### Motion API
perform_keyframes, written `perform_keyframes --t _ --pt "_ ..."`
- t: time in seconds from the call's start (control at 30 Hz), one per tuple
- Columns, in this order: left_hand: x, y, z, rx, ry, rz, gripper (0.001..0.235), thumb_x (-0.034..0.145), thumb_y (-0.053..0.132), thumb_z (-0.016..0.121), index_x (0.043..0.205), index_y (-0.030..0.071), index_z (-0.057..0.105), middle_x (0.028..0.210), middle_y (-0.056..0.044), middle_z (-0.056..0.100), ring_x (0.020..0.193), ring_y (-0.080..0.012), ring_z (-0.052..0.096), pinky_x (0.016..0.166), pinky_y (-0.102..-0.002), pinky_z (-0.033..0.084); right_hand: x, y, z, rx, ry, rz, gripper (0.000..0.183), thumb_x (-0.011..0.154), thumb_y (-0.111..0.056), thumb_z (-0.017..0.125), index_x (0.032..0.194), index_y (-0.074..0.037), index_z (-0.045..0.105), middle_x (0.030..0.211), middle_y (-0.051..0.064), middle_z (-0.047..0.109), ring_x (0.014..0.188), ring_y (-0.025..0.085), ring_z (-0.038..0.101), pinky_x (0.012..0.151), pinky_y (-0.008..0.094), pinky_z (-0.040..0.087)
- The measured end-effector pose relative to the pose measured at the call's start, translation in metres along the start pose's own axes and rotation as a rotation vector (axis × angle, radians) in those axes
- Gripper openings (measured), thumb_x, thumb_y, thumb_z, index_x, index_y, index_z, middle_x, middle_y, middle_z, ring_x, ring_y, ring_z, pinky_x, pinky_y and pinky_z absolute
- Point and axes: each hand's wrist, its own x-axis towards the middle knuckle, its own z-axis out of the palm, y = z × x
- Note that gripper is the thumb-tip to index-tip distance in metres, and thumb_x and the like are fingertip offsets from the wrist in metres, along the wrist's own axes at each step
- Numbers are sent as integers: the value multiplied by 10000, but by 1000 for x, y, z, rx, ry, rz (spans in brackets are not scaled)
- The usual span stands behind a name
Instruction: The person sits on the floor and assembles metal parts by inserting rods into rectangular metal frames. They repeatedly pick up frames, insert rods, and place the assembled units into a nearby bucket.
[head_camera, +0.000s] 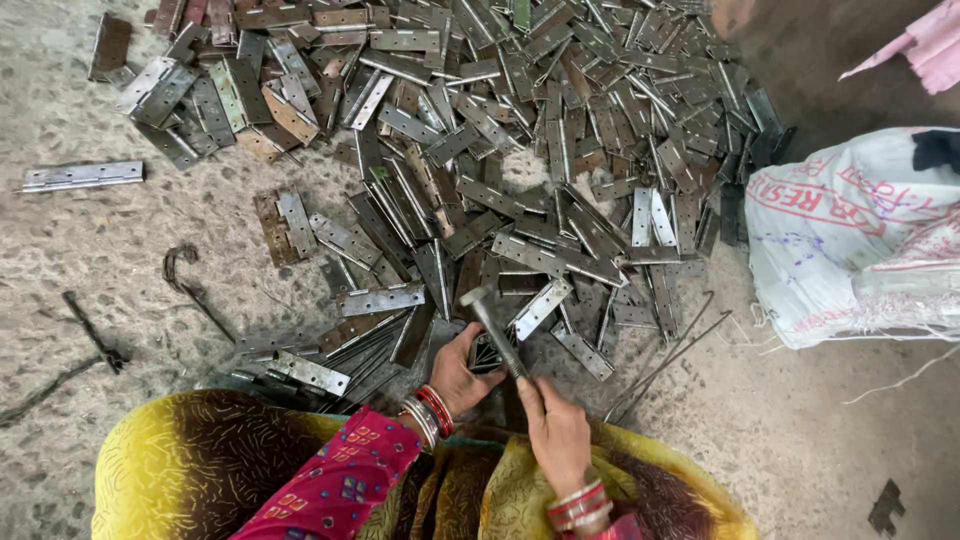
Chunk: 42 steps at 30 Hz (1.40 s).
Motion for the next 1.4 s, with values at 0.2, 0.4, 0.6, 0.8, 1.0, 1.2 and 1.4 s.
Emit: perform_keyframes --t 0.2,0.4,0.6,0.8,1.0,1.2,1.4 --pt "-2 1 1 -8 -26 15 507 745 149 826 1205 88 622 1000 -81 767 935 -166 758 838 -289 566 -12 10 -23 238 179 6 308 988 -302 663 1051 -6 722 569 88 549 471 142 449 439 293 390" --pt "4 -2 -3 20 -18 53 524 736 151 838 1208 90 619 997 -79 768 928 -163 755 840 -288 567 -7 12 -6 356 91 3 301 991 -314 605 1028 -49 743 566 42 616 440 99 506 400 275 399" --pt "7 -1 -1 -52 -6 -6 509 736 147 837 1195 87 626 979 -75 785 911 -130 753 824 -273 574 -2 25 -6 235 119 71 261 991 -287 662 998 -44 755 601 11 637 490 91 499 451 270 388" --pt "-2 -4 -3 121 -42 -45 543 688 168 878 1165 85 633 1028 -119 757 969 -230 743 879 -342 564 -19 32 -4 298 44 -27 334 969 -345 681 1021 -23 756 592 63 603 528 77 495 473 298 400" --pt "4 9 -3 190 -18 14 598 657 150 862 1202 97 622 1063 -155 734 1044 -334 710 904 -397 558 -7 29 11 53 46 34 319 933 -355 737 941 -42 797 503 5 556 486 68 452 459 244 360" --pt "1 11 -3 199 -7 45 574 669 125 832 1203 97 624 1113 -150 733 1070 -326 703 917 -388 563 -12 37 -5 509 99 78 300 968 -352 655 1008 -68 741 569 -61 537 475 43 439 426 242 336" --pt "2 15 -3 129 6 3 623 666 147 841 1244 117 611 1064 -138 752 1012 -286 747 892 -364 570 -3 38 14 -106 14 -110 377 949 -416 733 874 -47 741 507 48 545 454 80 427 441 268 368"
